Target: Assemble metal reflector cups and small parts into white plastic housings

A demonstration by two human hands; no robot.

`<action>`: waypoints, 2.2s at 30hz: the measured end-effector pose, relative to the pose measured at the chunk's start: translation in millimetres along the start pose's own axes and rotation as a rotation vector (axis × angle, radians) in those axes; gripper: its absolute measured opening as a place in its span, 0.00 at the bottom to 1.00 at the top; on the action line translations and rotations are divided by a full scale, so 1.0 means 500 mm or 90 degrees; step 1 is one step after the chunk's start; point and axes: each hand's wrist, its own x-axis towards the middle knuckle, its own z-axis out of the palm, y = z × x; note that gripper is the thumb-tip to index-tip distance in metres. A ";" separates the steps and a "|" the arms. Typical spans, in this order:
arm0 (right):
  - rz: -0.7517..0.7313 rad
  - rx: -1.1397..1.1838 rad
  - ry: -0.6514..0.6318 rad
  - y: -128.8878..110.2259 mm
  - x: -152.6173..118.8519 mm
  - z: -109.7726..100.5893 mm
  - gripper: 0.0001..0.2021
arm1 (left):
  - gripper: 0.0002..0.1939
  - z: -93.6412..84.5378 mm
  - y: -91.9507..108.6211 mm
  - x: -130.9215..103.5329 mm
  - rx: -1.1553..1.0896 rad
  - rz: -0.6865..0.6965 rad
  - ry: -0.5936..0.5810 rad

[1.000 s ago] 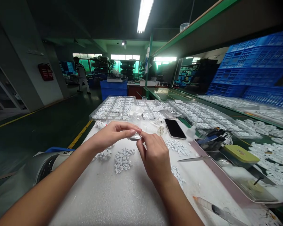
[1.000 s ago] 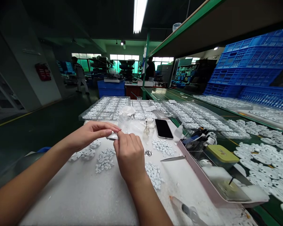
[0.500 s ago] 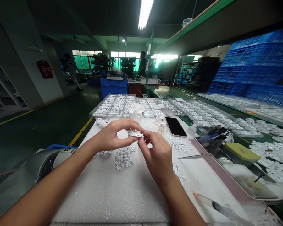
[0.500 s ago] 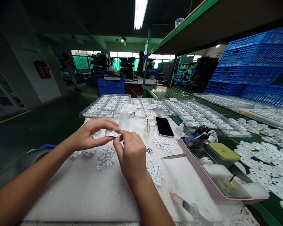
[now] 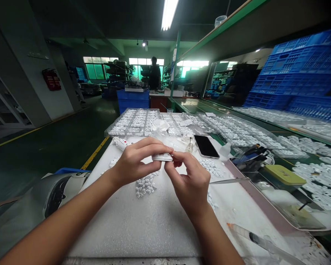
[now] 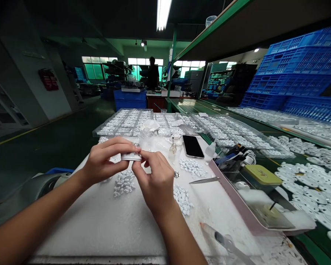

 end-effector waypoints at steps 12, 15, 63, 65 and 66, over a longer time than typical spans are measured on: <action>-0.164 0.030 0.116 0.008 -0.002 0.001 0.24 | 0.20 0.006 0.031 0.010 -0.056 -0.063 0.038; -0.159 -0.027 0.092 0.009 -0.002 -0.001 0.21 | 0.20 0.007 0.031 0.009 -0.043 -0.065 0.045; 0.474 -0.043 -0.426 0.099 -0.026 0.018 0.09 | 0.06 -0.007 -0.029 0.015 -0.335 -0.728 0.191; 0.493 0.009 -0.376 0.092 -0.013 0.016 0.11 | 0.03 -0.007 -0.024 0.020 -0.377 -0.817 0.195; 0.506 0.068 -0.326 0.086 -0.005 0.013 0.13 | 0.05 -0.007 -0.022 0.021 -0.395 -0.849 0.198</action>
